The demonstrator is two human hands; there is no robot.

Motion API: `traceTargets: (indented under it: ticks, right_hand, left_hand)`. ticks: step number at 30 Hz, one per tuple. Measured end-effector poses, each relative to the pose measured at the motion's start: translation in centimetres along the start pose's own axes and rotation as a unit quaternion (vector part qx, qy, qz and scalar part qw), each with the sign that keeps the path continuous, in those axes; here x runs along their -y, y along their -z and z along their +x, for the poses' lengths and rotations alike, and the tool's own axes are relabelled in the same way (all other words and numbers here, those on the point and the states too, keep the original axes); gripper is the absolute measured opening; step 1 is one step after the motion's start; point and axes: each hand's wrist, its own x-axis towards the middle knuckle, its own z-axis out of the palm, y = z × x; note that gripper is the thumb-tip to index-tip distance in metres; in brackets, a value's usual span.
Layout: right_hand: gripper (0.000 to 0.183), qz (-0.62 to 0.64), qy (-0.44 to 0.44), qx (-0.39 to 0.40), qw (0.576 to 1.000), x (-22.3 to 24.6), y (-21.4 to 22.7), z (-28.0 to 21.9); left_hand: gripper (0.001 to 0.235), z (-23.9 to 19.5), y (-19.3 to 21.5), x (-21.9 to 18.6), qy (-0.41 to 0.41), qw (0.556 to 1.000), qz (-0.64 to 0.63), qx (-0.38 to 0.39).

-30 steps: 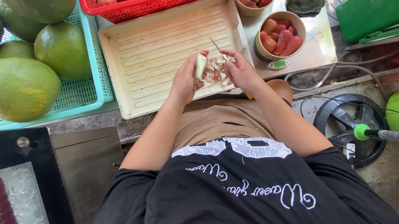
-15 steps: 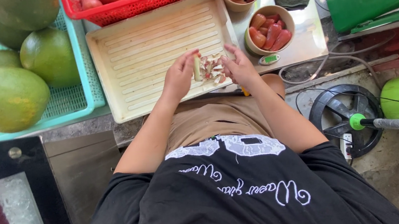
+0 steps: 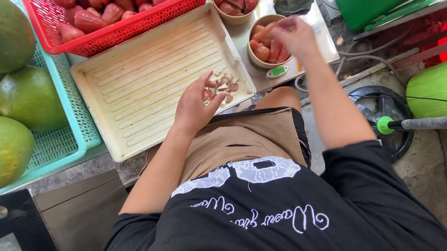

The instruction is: Cleaning, peeling, and slicing rose apples into segments and placing them into cups for sale at a fruit stall.

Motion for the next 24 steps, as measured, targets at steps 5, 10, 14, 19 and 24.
traceTargets:
  ticks: [5,10,14,19,24]
  right_hand:
    - [0.035,-0.07,-0.01,0.033,0.997,-1.9,3.3,4.4]
    - [0.034,-0.085,-0.068,0.107,0.988,-0.3,1.7,4.9]
    - [0.031,-0.232,0.009,0.053,0.971,-0.7,0.7,4.6]
    - [0.032,-0.351,0.157,-0.049,0.922,-0.2,0.0,2.8]
    - [0.038,-0.143,0.193,-0.04,0.97,2.7,-1.9,-0.8]
  left_hand:
    - [0.058,-0.4,0.0,-0.3,0.0,1.0,-0.011,0.011]
    - [0.054,-0.2,0.2,-0.7,0.021,0.999,-0.021,0.027]
    - [0.05,-0.6,0.5,-0.3,0.024,0.999,-0.029,0.02]
    - [0.046,-0.7,-0.6,1.2,0.055,0.996,-0.063,0.026]
    - [0.044,-0.2,-2.7,6.3,0.192,0.813,-0.546,0.058]
